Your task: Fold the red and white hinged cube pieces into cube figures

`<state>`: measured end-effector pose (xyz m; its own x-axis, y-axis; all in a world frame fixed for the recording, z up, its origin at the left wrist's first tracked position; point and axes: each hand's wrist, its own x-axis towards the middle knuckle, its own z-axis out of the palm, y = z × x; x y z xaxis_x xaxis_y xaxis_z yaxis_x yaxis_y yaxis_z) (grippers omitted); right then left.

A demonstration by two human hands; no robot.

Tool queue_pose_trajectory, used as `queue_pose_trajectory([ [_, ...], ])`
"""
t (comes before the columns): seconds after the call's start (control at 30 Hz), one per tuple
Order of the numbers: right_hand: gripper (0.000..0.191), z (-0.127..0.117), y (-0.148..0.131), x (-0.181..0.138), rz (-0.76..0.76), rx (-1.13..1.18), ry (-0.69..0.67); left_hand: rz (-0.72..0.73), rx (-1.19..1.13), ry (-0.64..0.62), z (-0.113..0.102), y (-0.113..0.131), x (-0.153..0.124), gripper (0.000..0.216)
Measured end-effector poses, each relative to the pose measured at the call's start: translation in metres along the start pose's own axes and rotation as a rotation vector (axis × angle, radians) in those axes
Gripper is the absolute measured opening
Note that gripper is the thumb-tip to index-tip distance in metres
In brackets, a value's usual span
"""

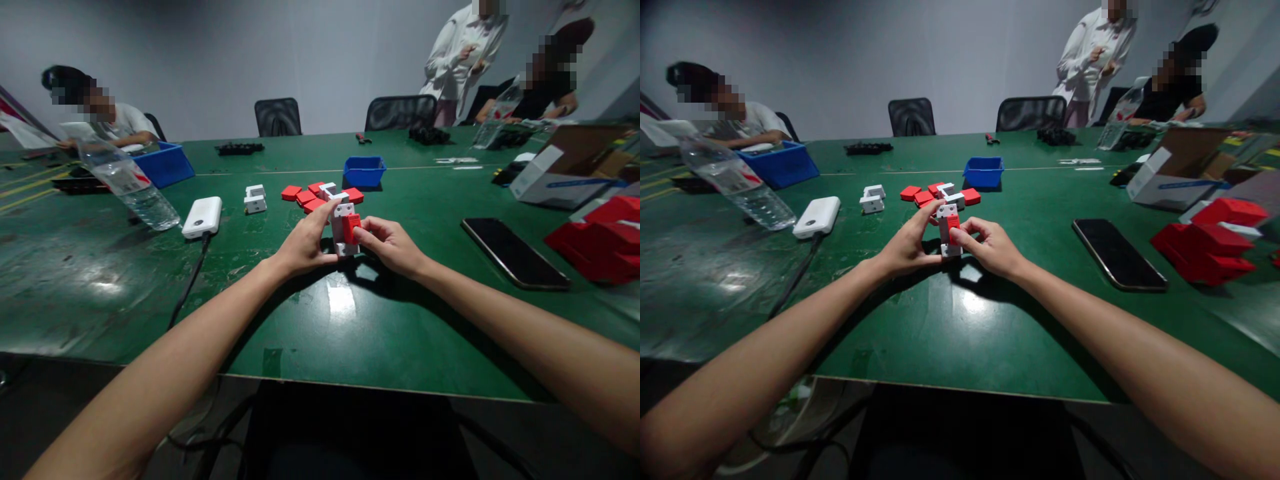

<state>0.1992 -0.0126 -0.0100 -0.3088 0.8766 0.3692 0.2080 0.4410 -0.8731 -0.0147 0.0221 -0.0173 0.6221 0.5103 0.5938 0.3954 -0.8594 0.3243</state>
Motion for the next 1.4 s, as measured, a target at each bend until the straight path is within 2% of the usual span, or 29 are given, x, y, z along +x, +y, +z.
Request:
queue_pose_trajectory([
  [0.13, 0.044, 0.0, 0.002, -0.001, -0.027, -0.046, -0.006, 0.007, 0.015, 0.005, 0.0, 0.001, 0.0, 0.1],
  [0.23, 0.04, 0.0, 0.006, -0.001, -0.083, -0.109, 0.052, 0.013, 0.004, 0.008, 0.0, 0.0, 0.0, 0.1],
  [0.3, 0.037, 0.001, 0.008, 0.0, -0.065, -0.064, 0.074, 0.021, -0.007, 0.007, 0.0, -0.001, 0.0, 0.099],
  [0.43, 0.055, 0.001, 0.011, 0.001, 0.052, 0.17, -0.011, 0.036, -0.023, -0.001, 0.0, -0.002, 0.0, 0.098],
  [0.53, 0.065, 0.0, 0.008, 0.0, 0.077, 0.219, -0.079, 0.046, -0.037, -0.017, 0.0, -0.001, -0.001, 0.097],
  [0.8, 0.069, -0.001, -0.002, -0.003, 0.11, 0.256, -0.165, 0.11, -0.053, -0.033, 0.001, -0.002, 0.0, 0.102],
  [0.97, 0.072, -0.001, 0.0, -0.002, 0.135, 0.263, -0.173, 0.059, -0.059, -0.044, 0.001, -0.002, 0.0, 0.102],
  [1.1, 0.098, -0.001, 0.005, -0.002, 0.131, 0.223, -0.206, 0.011, -0.038, -0.07, 0.002, -0.002, -0.001, 0.104],
  [1.17, 0.105, -0.001, 0.006, -0.001, 0.126, 0.202, -0.219, -0.017, -0.018, -0.078, 0.002, -0.002, -0.001, 0.107],
  [1.3, 0.101, 0.0, 0.005, -0.001, 0.14, 0.202, -0.22, -0.059, 0.004, -0.119, -0.002, -0.005, -0.001, 0.118],
  [1.4, 0.1, 0.001, 0.004, -0.001, 0.159, 0.198, -0.211, -0.138, -0.001, -0.14, -0.007, -0.009, -0.003, 0.1],
])
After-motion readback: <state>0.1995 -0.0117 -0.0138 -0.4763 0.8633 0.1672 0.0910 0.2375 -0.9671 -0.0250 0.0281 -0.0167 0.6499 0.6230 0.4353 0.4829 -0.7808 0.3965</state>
